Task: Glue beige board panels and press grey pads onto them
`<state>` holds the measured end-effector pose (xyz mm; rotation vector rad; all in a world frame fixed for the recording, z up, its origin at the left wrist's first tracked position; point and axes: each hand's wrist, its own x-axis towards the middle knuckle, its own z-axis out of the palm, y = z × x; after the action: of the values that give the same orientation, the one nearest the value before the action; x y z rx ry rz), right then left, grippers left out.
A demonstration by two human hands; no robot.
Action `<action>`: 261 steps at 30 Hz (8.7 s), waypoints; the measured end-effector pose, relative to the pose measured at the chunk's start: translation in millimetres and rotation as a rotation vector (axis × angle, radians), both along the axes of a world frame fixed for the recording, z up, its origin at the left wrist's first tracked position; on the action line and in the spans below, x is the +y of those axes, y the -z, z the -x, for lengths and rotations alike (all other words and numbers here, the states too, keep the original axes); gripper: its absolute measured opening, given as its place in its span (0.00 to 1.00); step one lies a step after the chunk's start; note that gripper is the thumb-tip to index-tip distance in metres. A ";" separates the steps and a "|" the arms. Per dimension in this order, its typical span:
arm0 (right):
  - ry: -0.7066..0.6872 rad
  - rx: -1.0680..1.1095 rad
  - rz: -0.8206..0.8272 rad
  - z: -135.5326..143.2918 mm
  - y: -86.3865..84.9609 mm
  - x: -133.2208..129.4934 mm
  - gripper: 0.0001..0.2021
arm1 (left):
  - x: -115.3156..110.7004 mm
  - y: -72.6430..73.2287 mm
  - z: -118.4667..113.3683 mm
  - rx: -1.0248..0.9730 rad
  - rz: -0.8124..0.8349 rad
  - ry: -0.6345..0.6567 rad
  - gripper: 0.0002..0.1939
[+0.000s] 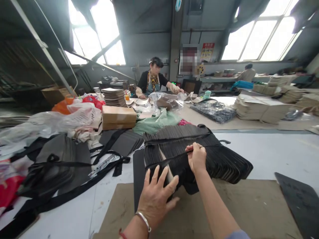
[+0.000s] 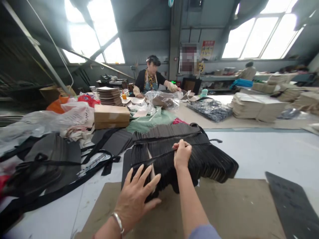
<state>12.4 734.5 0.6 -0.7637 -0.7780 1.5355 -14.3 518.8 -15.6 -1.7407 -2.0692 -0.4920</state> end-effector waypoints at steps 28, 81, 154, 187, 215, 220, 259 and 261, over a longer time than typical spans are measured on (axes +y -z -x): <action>-0.111 -0.642 -0.405 -13.9 15.5 -10.6 0.12 | 33.6 -14.4 116.5 0.026 0.272 -0.052 0.26; 0.263 -1.492 -0.794 21.0 65.8 -127.9 0.19 | 44.8 -1.1 111.6 -0.040 0.130 0.020 0.25; 0.021 -1.563 -0.502 6.6 39.0 -125.4 0.08 | 48.5 -4.6 103.1 -0.198 0.045 -0.005 0.23; -0.190 -1.400 -0.382 -73.2 8.9 -159.2 0.19 | -61.8 31.4 -19.2 -1.503 -0.098 -0.257 0.23; -0.677 -1.125 0.275 -374.0 -70.4 -318.8 0.37 | -252.9 9.0 -94.5 -2.374 0.221 -0.044 0.29; -0.870 -1.048 0.323 -382.0 -27.4 -350.7 0.28 | -321.2 28.7 -120.5 -2.303 0.280 -0.162 0.32; -0.551 -1.398 -0.050 -423.8 79.1 -278.9 0.28 | -294.3 42.3 -226.0 -1.994 0.108 -0.749 0.31; -0.424 -1.507 -0.195 -428.1 91.9 -292.0 0.28 | -297.6 55.6 -228.1 -1.742 0.139 -0.746 0.32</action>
<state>440.5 442.5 -91.4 -1.6714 -2.2422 0.9656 213.8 221.2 -71.1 -0.0264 -3.4546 -2.0239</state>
